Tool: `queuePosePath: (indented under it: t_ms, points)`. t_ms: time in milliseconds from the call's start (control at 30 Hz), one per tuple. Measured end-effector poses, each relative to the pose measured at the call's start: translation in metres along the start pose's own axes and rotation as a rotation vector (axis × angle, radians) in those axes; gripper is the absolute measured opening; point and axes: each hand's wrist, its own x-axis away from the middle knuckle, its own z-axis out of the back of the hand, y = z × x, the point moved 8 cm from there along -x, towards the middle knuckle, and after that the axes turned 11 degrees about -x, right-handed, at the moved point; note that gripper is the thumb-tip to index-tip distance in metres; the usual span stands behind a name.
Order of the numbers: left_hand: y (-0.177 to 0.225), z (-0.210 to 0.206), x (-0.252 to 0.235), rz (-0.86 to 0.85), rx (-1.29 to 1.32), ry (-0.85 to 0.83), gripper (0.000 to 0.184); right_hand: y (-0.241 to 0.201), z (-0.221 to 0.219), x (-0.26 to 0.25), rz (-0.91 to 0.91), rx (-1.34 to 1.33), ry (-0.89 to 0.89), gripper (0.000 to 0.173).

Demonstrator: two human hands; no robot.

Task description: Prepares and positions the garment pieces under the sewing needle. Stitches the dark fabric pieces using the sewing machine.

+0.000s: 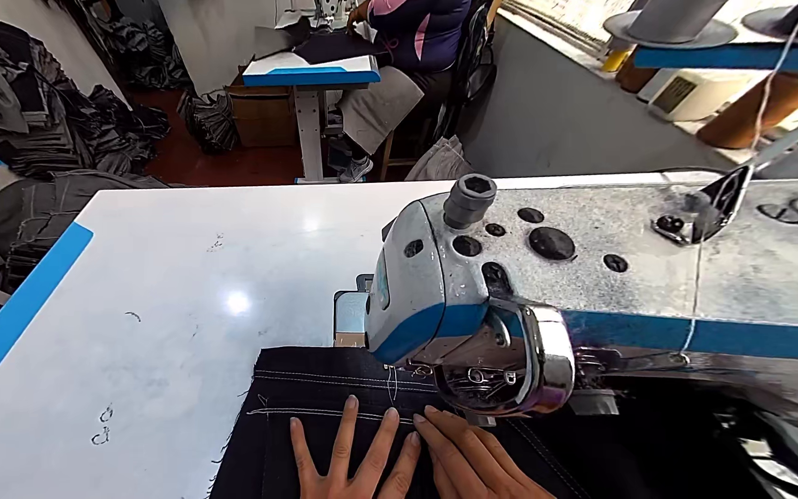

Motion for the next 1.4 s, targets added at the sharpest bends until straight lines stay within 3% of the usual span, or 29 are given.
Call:
queuePosePath:
  t_ms: [1067, 1233, 1400]
  points:
    - [-0.001, -0.004, 0.003, -0.024, -0.015, 0.048, 0.071, 0.0, -0.004, -0.001, 0.011, 0.01, -0.036, 0.027]
    - [0.0, -0.003, 0.002, -0.028, -0.016, 0.047, 0.072, -0.001, -0.002, 0.009, -0.024, -0.102, -0.133, 0.032]
    - [-0.001, -0.003, 0.003, -0.028, -0.021, 0.066, 0.072, 0.0, 0.0, 0.013, -0.005, -0.149, -0.122, 0.029]
